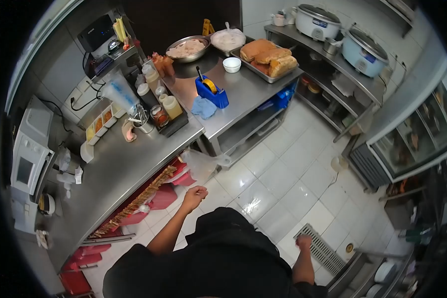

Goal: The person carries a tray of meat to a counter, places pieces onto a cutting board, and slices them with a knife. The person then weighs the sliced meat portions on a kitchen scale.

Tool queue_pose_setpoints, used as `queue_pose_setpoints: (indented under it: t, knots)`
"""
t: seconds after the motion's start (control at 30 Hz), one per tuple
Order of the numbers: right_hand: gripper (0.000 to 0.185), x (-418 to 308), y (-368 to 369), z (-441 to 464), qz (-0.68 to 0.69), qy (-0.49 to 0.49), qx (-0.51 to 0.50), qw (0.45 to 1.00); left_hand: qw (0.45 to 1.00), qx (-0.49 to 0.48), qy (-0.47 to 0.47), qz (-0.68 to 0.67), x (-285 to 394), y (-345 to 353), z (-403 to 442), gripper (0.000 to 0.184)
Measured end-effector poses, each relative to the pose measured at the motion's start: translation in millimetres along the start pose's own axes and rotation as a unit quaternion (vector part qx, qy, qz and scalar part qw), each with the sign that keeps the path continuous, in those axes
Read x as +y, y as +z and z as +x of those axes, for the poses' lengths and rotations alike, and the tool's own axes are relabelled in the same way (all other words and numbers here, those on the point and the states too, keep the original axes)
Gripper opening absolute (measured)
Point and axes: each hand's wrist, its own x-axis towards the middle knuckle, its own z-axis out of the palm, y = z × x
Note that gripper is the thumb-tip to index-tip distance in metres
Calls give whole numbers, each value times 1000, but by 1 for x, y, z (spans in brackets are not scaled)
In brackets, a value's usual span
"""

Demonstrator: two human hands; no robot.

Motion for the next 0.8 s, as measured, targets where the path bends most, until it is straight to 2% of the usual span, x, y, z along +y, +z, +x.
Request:
queue_pose_setpoints:
  t: [0.03,0.07,0.13,0.23,0.33,0.4,0.47,0.6,0.7,0.77,0.8]
  knots:
    - [14,41,4,75,216,188,-110,952,1000,9,-17,-23,15,6,5,25]
    - [18,56,-10,133,416,302,-12,857,998,18,-36,-44,29,13,10,23]
    - [20,49,-118,217,526,269,88,802,995,23,-32,-92,67,24,27,20]
    - [12,50,-209,310,546,194,112,807,986,-3,12,-168,143,58,72,19]
    - [13,34,-282,355,581,226,133,770,974,-49,76,-207,199,97,157,20]
    - [12,35,-314,376,601,212,142,757,975,-54,120,-176,239,113,211,22]
    - [16,41,-341,397,623,204,138,742,971,-6,139,-193,279,125,256,25]
    - [15,83,-388,477,619,154,148,756,967,60,65,-240,348,132,329,34]
    - [13,111,-457,579,577,44,148,802,951,151,15,-271,362,152,396,38]
    - [15,96,-514,646,591,22,151,792,933,233,-6,-276,353,173,444,38]
    - [15,94,-534,692,575,0,146,805,922,272,-25,-275,349,183,464,37]
